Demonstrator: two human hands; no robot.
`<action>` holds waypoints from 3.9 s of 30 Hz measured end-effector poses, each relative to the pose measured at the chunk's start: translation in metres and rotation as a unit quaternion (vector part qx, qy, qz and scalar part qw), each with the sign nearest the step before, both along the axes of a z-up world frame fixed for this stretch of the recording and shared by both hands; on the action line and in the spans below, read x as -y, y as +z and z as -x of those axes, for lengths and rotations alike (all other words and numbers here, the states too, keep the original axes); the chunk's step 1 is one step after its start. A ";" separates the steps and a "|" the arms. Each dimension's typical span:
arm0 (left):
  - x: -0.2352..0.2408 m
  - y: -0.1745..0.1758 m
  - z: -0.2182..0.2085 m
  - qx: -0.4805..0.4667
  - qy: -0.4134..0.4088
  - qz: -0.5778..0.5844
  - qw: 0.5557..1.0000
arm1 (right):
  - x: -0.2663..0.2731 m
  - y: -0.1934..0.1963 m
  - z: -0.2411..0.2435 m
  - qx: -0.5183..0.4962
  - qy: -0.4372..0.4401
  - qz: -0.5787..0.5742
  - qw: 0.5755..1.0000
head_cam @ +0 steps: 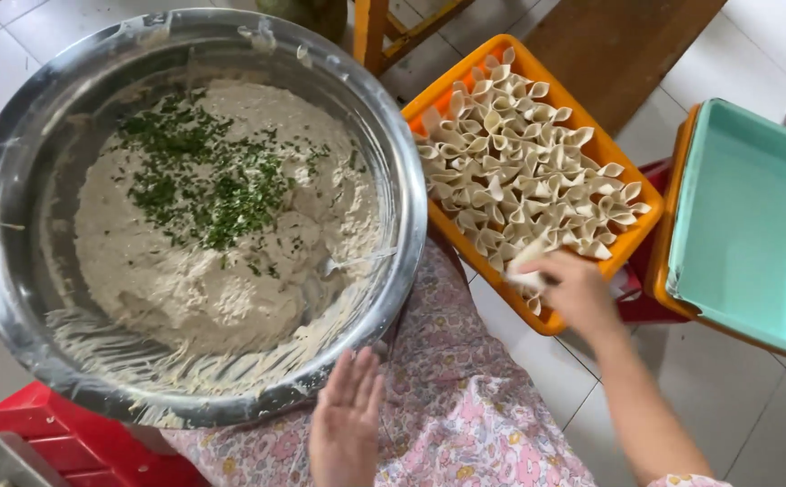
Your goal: Preparing dumplings by placing filling on wrappers and folding them into shape.
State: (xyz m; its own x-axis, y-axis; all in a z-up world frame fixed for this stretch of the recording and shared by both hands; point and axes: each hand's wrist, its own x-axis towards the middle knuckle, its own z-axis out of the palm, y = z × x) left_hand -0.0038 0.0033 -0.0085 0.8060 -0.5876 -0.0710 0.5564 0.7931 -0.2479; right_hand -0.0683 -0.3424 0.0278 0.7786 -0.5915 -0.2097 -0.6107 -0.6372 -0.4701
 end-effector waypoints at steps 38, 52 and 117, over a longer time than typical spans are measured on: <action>-0.039 0.014 -0.021 -0.202 -0.027 -0.543 0.815 | 0.113 -0.061 0.040 -0.270 0.125 0.058 0.953; -0.251 -0.035 0.006 0.016 0.281 -0.876 0.391 | -0.056 0.043 -0.114 0.239 0.384 -0.019 0.892; -0.031 0.031 -0.039 -0.161 0.066 -0.212 0.962 | -0.097 -0.044 -0.111 0.355 0.522 -0.042 0.774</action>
State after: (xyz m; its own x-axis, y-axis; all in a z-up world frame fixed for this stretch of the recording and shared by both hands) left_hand 0.0357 0.0348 0.0228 0.7681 -0.3445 -0.5398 0.3926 0.9193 -0.0281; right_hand 0.0432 -0.2454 -0.0158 0.7601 0.4302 0.4870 0.6480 -0.5581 -0.5182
